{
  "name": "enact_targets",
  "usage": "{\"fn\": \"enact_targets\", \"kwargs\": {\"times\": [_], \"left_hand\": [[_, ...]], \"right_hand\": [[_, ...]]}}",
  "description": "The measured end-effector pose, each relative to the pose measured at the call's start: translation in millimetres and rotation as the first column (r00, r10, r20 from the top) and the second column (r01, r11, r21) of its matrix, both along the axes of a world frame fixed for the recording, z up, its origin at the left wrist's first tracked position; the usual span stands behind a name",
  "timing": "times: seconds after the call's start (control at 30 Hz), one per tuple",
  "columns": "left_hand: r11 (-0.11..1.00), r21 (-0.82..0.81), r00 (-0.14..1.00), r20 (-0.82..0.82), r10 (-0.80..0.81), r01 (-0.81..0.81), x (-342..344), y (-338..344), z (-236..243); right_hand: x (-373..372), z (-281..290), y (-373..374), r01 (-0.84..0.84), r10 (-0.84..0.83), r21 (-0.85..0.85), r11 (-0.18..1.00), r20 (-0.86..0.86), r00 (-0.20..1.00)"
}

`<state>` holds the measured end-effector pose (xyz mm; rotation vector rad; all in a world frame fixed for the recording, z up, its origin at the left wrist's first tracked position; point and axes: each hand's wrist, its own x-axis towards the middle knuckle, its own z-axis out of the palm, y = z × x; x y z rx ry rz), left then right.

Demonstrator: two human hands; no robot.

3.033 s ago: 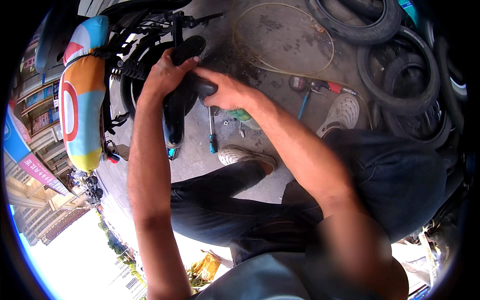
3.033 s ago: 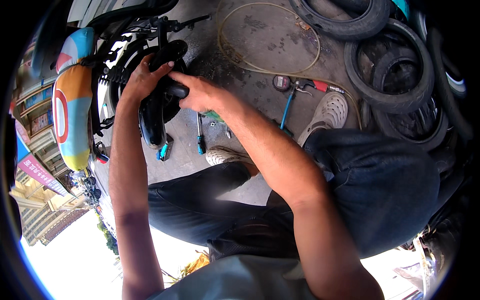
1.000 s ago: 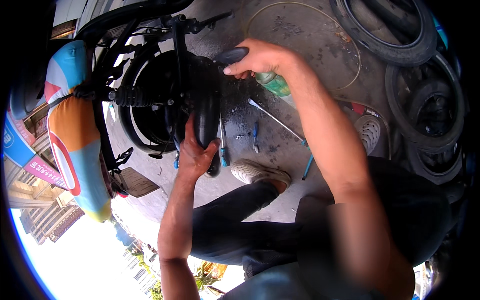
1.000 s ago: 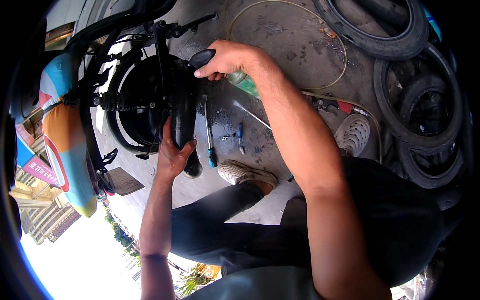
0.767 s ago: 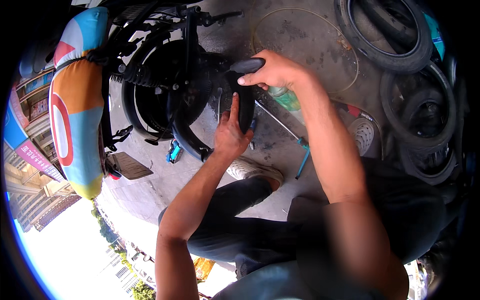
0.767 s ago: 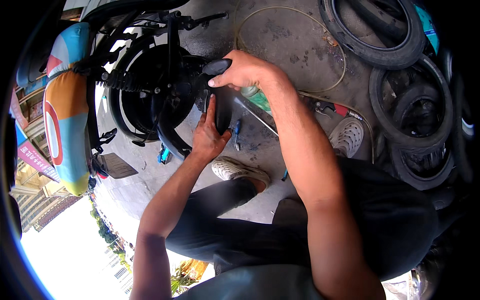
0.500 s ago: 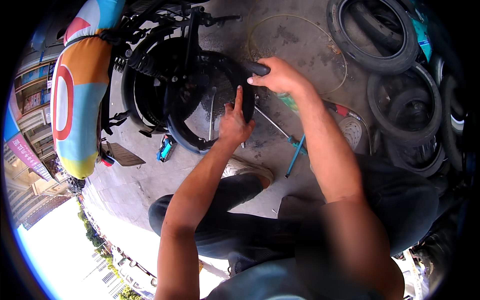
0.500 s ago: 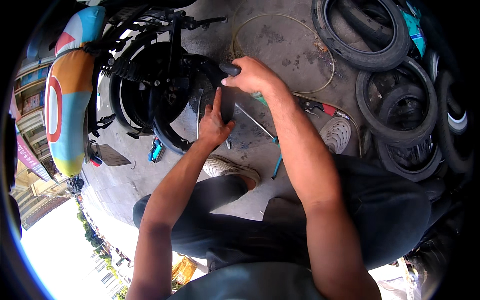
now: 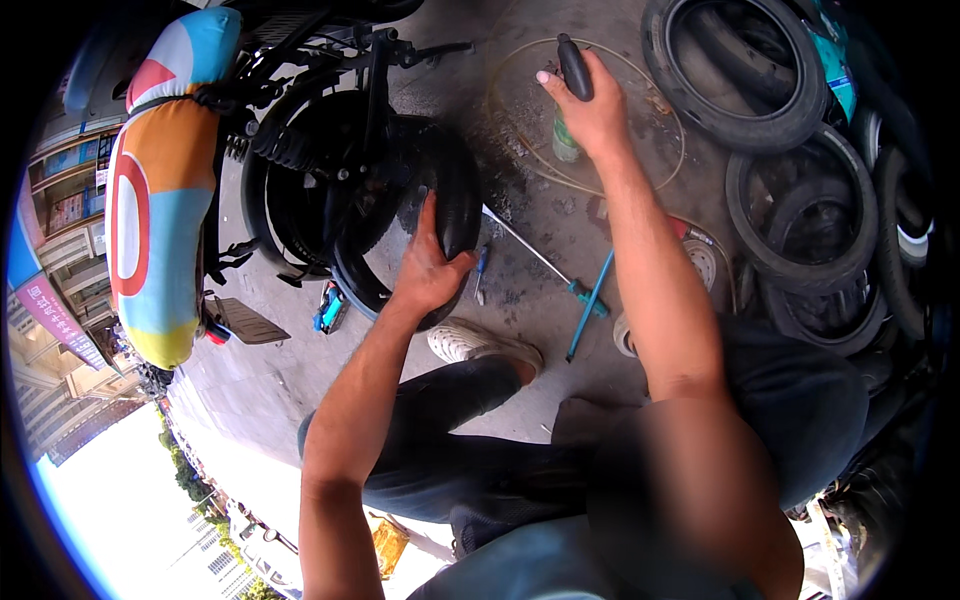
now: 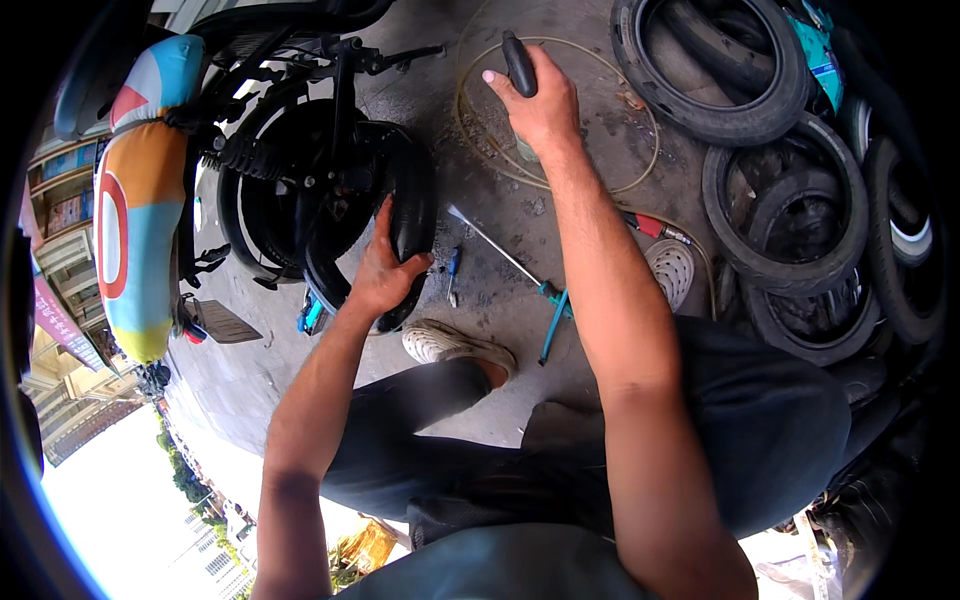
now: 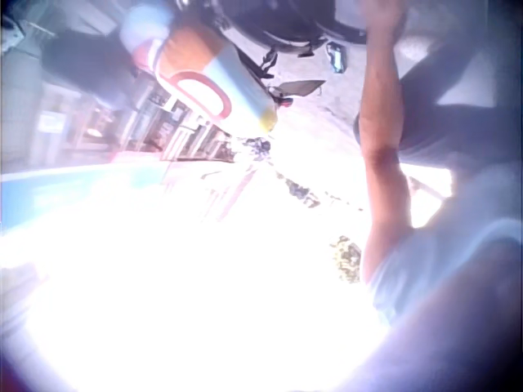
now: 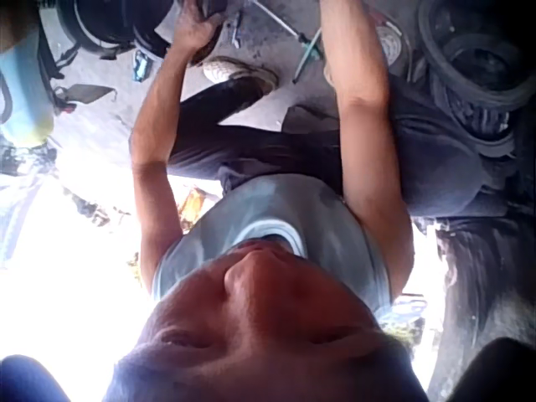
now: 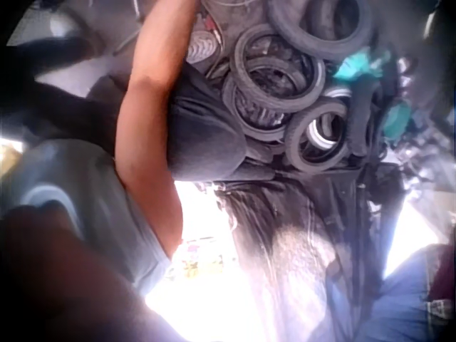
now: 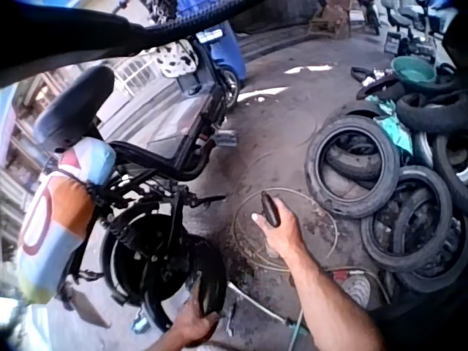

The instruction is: The person is repairing a motorcycle tire while sitting on the ground. They use a spray bottle to apply liquid to the tire and a screwdriver to pry the tire bead away from the rim.

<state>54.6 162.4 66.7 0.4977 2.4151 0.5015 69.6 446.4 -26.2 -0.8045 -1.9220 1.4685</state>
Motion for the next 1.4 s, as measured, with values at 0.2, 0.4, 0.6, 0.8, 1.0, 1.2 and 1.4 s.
{"fn": "enact_targets", "kwargs": {"times": [0.2, 0.4, 0.6, 0.8, 1.0, 1.2, 1.4], "left_hand": [[0.916, 0.341, 0.954, 0.276, 0.120, -0.213, -20.6, -19.8, 27.8], [0.836, 0.416, 0.904, 0.378, 0.199, -0.358, -34.5, -37.4, 46.5], [0.725, 0.483, 0.846, 0.465, 0.262, -0.490, -44.6, -53.5, 54.3], [0.709, 0.464, 0.802, 0.545, 0.244, -0.531, -49.4, -54.7, 50.1], [0.849, 0.419, 0.911, 0.382, 0.158, -0.323, -30.5, -52.0, 21.5], [0.949, 0.271, 0.931, 0.360, 0.056, -0.162, -10.0, -30.9, -7.9], [0.839, 0.408, 0.927, 0.263, 0.269, -0.359, -51.9, -6.8, -11.3]], "right_hand": [[-8.9, -46.8, 41.1, 0.225, -0.237, 0.264, 0.938, 0.013, 0.971], [-19.6, 30.5, 0.5, 0.386, -0.339, 0.572, 0.724, -0.191, 0.921], [-50.4, 33.8, -116.2, -0.104, 0.164, -0.266, 0.958, 0.215, 0.963], [-59.2, -33.4, -124.6, -0.146, 0.259, -0.853, 0.501, -0.013, 0.966], [-63.9, -7.8, -161.7, -0.514, -0.062, -0.736, -0.440, -0.546, 0.835], [-66.8, -19.1, -134.5, -0.528, 0.200, -0.840, -0.124, -0.542, 0.816], [-74.5, -44.7, -117.3, -0.632, 0.438, -0.740, 0.231, -0.501, 0.747]]}}
